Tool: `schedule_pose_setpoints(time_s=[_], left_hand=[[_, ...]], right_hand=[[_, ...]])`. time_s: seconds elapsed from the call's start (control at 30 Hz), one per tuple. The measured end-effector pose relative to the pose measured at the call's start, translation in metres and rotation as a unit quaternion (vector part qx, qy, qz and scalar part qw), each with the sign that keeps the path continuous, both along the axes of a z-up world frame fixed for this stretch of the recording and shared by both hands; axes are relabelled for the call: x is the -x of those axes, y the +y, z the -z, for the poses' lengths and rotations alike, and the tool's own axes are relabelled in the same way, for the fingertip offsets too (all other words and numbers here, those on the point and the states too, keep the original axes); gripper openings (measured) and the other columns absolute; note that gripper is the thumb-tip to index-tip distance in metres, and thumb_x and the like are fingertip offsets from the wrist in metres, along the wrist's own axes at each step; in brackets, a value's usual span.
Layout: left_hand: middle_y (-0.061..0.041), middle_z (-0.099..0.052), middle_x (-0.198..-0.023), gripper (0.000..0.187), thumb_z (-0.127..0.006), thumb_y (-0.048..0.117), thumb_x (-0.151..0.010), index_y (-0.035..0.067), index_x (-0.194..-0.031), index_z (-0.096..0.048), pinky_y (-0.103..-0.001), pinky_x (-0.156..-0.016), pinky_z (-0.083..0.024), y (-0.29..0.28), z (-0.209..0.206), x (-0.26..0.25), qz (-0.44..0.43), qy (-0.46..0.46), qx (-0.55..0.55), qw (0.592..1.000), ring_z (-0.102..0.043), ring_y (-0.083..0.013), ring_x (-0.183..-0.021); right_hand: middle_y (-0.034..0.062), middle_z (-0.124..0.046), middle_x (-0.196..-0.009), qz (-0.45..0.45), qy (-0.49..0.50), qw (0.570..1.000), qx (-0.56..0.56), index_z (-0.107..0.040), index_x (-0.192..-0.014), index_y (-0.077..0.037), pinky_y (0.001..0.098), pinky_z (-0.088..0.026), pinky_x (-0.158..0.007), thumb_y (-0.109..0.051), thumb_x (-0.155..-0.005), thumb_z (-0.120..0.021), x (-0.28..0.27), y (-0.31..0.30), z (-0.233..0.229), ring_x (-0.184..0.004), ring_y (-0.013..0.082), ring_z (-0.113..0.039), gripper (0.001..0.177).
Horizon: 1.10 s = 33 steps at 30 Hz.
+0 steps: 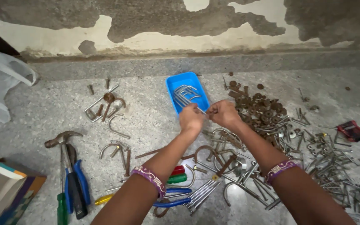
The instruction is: The person sorts metal fasteners on a tiled floor, picking up L-shaped hooks and placing them into a blue plastic container. They continue to separate hooks from other hardware and transfer them into the container.
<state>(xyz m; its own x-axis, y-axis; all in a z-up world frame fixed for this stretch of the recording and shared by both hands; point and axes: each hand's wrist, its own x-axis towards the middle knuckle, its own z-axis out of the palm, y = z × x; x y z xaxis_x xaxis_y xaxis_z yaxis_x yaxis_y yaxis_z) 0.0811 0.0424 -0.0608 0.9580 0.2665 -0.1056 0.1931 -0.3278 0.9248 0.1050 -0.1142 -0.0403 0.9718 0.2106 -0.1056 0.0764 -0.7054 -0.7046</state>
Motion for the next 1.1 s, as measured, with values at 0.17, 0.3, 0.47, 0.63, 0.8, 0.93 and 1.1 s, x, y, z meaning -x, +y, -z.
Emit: schedule_pose_setpoints(time_s=[0.17, 0.3, 0.47, 0.63, 0.8, 0.93, 1.1], left_hand=[[-0.017, -0.078, -0.103, 0.032, -0.066, 0.009, -0.082, 0.006, -0.112, -0.076, -0.037, -0.09, -0.057, 0.0, -0.011, 0.012, 0.019, 0.028, 0.0, 0.999, -0.076, -0.0292, -0.1], [-0.016, -0.078, -0.104, 0.032, -0.065, 0.008, -0.081, 0.007, -0.111, -0.077, -0.036, -0.091, -0.057, 0.001, -0.008, 0.012, 0.022, 0.03, 0.016, 0.999, -0.076, -0.0277, -0.101], [-0.016, -0.078, -0.102, 0.029, -0.066, 0.009, -0.082, 0.007, -0.108, -0.078, -0.036, -0.09, -0.057, 0.003, -0.006, 0.014, 0.032, 0.029, 0.001, 0.999, -0.076, -0.0285, -0.099], [-0.018, -0.078, -0.098, 0.024, -0.065, 0.011, -0.084, 0.01, -0.103, -0.08, -0.039, -0.086, -0.058, -0.001, -0.007, 0.021, 0.048, 0.043, -0.002, 0.998, -0.076, -0.0309, -0.096], [-0.018, -0.077, -0.096, 0.025, -0.062, 0.012, -0.085, 0.014, -0.103, -0.08, -0.04, -0.084, -0.058, -0.011, -0.004, 0.03, 0.064, 0.034, 0.013, 0.997, -0.075, -0.032, -0.095], [-0.018, -0.076, -0.097, 0.022, -0.065, 0.015, -0.082, 0.013, -0.098, -0.08, -0.043, -0.085, -0.057, -0.022, -0.001, 0.04, 0.101, 0.06, -0.032, 0.993, -0.074, -0.035, -0.096], [-0.019, -0.075, -0.1, 0.018, -0.071, 0.021, -0.081, 0.012, -0.094, -0.08, -0.046, -0.088, -0.056, -0.039, -0.008, 0.078, 0.181, 0.099, -0.089, 0.974, -0.072, -0.0371, -0.099]], right_hand=[[0.0112, -0.079, -0.083, 0.025, -0.04, 0.998, 0.031, -0.082, -0.089, -0.01, 0.0321, -0.06, -0.074, -0.016, -0.076, -0.083, -0.007, 0.011, 0.013, -0.074, 0.016, -0.077, 0.014], [0.0114, -0.079, -0.083, 0.034, -0.047, 0.998, 0.032, -0.083, -0.088, -0.009, 0.0327, -0.061, -0.073, -0.013, -0.075, -0.083, -0.011, 0.016, 0.021, -0.074, 0.0177, -0.077, 0.014], [0.0122, -0.079, -0.081, 0.05, -0.072, 0.996, 0.017, -0.082, -0.086, -0.006, 0.0319, -0.061, -0.07, -0.006, -0.073, -0.084, -0.002, 0.019, 0.017, -0.071, 0.0174, -0.076, 0.013], [0.0119, -0.079, -0.08, 0.062, -0.032, 0.997, -0.017, -0.081, -0.087, -0.005, 0.0333, -0.06, -0.069, -0.012, -0.075, -0.085, 0.011, 0.024, -0.001, -0.072, 0.0175, -0.076, 0.015], [0.0124, -0.078, -0.082, 0.019, -0.017, 1.0, 0.01, -0.08, -0.093, -0.006, 0.0355, -0.058, -0.069, -0.021, -0.079, -0.084, 0.022, 0.018, -0.022, -0.071, 0.0196, -0.073, 0.021], [0.0118, -0.078, -0.08, 0.026, 0.021, 0.999, 0.027, -0.079, -0.09, -0.006, 0.0361, -0.06, -0.069, -0.02, -0.08, -0.082, 0.034, 0.003, -0.024, -0.072, 0.0215, -0.075, 0.017], [0.0082, -0.08, -0.081, -0.051, 0.012, 0.994, 0.096, -0.085, -0.079, -0.014, 0.0339, -0.061, -0.073, -0.008, -0.073, -0.076, 0.052, -0.032, 0.005, -0.075, 0.0205, -0.078, 0.013]])
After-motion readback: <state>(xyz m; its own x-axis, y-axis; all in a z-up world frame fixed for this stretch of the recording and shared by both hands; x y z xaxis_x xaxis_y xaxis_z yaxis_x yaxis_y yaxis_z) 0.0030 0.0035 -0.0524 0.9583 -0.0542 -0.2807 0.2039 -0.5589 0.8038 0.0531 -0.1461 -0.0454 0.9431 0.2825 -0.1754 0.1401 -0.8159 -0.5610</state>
